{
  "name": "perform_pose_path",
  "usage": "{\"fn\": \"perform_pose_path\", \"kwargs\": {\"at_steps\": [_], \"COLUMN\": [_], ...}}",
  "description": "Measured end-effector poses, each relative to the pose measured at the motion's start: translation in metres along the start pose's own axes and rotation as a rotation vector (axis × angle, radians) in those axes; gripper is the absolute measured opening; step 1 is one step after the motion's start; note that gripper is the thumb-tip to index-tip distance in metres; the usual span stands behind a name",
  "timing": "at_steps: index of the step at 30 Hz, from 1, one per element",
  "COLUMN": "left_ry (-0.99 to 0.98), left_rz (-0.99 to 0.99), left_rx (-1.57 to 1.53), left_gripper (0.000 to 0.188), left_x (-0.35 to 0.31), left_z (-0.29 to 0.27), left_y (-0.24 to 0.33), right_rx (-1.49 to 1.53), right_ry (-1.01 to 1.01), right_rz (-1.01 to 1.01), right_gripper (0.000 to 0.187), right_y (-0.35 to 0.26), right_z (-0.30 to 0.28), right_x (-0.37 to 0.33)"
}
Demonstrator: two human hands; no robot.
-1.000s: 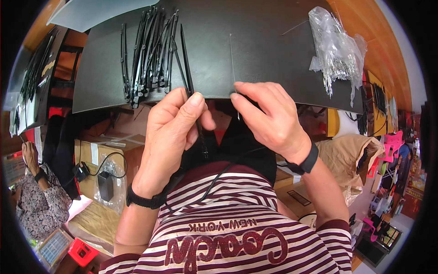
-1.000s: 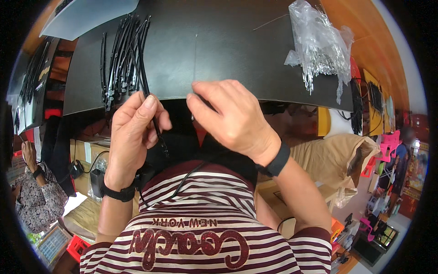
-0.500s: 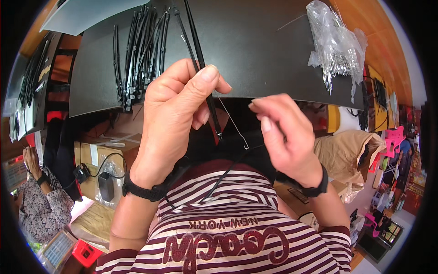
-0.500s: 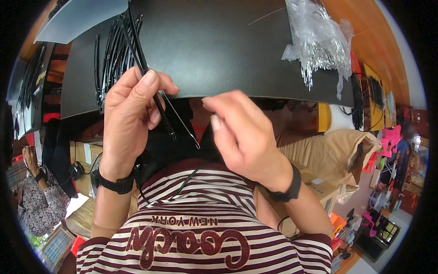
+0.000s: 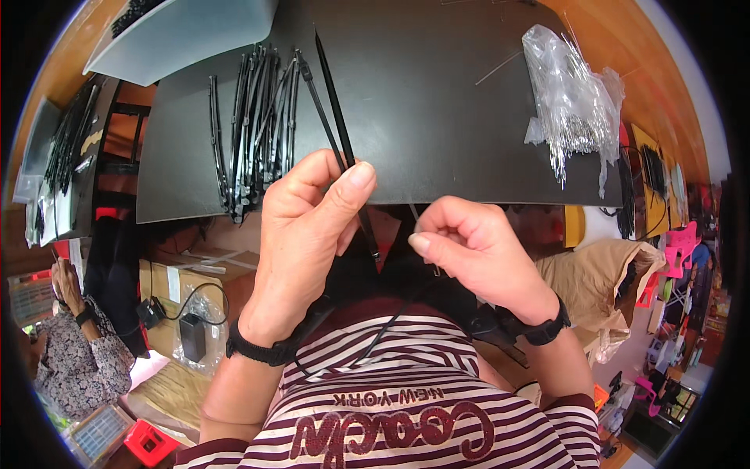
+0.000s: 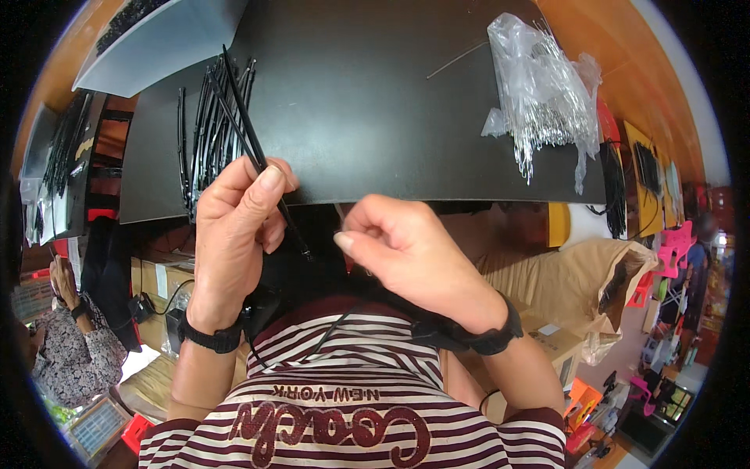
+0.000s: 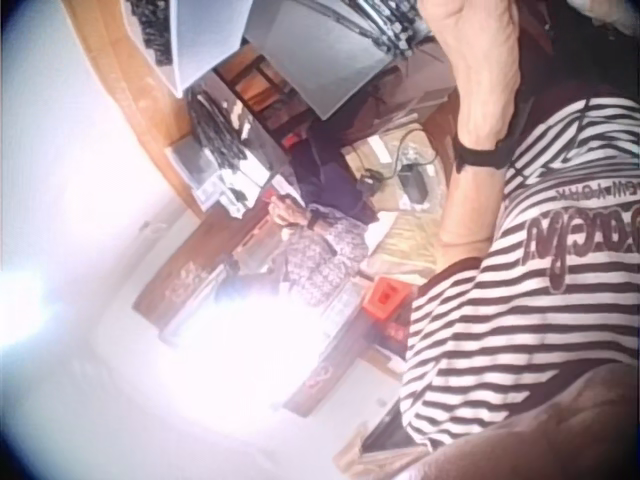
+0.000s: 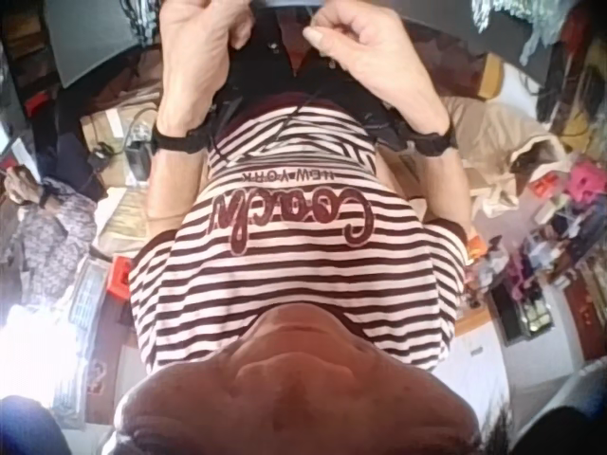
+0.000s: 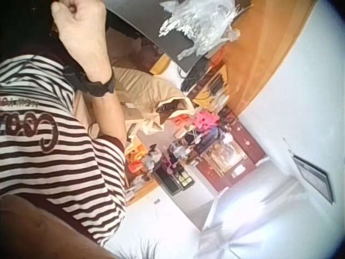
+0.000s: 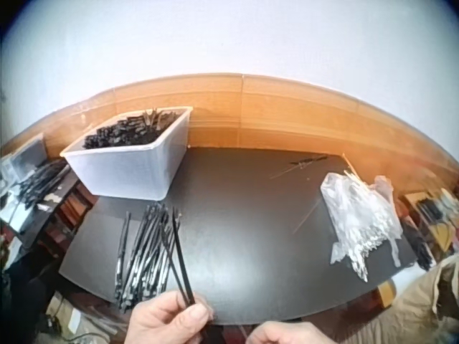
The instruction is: The recorder is threading thin wires or components through the heads of plastic zip ties.
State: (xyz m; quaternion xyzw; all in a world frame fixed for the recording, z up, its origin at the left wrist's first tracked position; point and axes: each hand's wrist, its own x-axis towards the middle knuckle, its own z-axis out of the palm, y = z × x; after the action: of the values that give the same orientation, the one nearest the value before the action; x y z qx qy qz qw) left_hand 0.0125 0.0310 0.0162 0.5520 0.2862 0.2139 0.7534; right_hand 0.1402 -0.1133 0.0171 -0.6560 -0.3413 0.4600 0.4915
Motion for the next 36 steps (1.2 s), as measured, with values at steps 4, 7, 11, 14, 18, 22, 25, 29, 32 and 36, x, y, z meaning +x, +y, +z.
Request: {"fn": "perform_pose_path", "kwargs": {"at_steps": [4, 7, 11, 14, 18, 22, 25, 29, 32, 36], "left_ry": [-0.024, -0.032, -0.043, -0.027, -0.027, 0.018, 0.024, 0.002, -0.036, -0.07], "left_rz": [-0.074, -0.084, -0.022, -0.033, 0.047, 0.053, 0.016, 0.03, 0.073, 0.006], "left_rx": [-0.059, -0.102, -0.083, -0.116, -0.102, -0.212, -0.213, -0.148, -0.09, -0.123], "left_gripper": [0.026, 0.028, 0.03, 0.028, 0.026, 0.029, 0.031, 0.033, 0.03, 0.026], "left_x": [0.0, 0.001, 0.003, 0.006, 0.01, 0.008, 0.008, 0.012, 0.012, 0.012], "left_z": [0.002, 0.007, 0.009, 0.014, 0.009, 0.02, 0.029, 0.029, 0.031, 0.025], "left_y": [0.001, 0.003, 0.007, 0.008, -0.003, -0.007, -0.004, -0.011, -0.01, -0.001], "right_rx": [0.142, 0.197, 0.186, 0.232, 0.264, 0.353, 0.444, 0.414, 0.335, 0.326], "right_ry": [0.02, 0.009, 0.003, -0.009, -0.041, -0.036, -0.011, 0.034, -0.012, 0.013], "right_rz": [0.11, -0.009, -0.043, -0.036, -0.022, -0.12, -0.092, 0.005, -0.07, -0.094], "right_gripper": [0.014, 0.014, 0.015, 0.014, 0.013, 0.01, 0.01, 0.01, 0.01, 0.01], "right_y": [-0.009, -0.013, -0.011, -0.013, -0.015, -0.002, -0.002, -0.01, -0.002, -0.003], "right_z": [-0.007, 0.0, 0.003, 0.008, 0.011, 0.026, 0.037, 0.034, 0.028, 0.023], "right_x": [0.0, 0.006, 0.011, 0.011, 0.01, 0.012, 0.015, 0.014, 0.015, 0.014]}}
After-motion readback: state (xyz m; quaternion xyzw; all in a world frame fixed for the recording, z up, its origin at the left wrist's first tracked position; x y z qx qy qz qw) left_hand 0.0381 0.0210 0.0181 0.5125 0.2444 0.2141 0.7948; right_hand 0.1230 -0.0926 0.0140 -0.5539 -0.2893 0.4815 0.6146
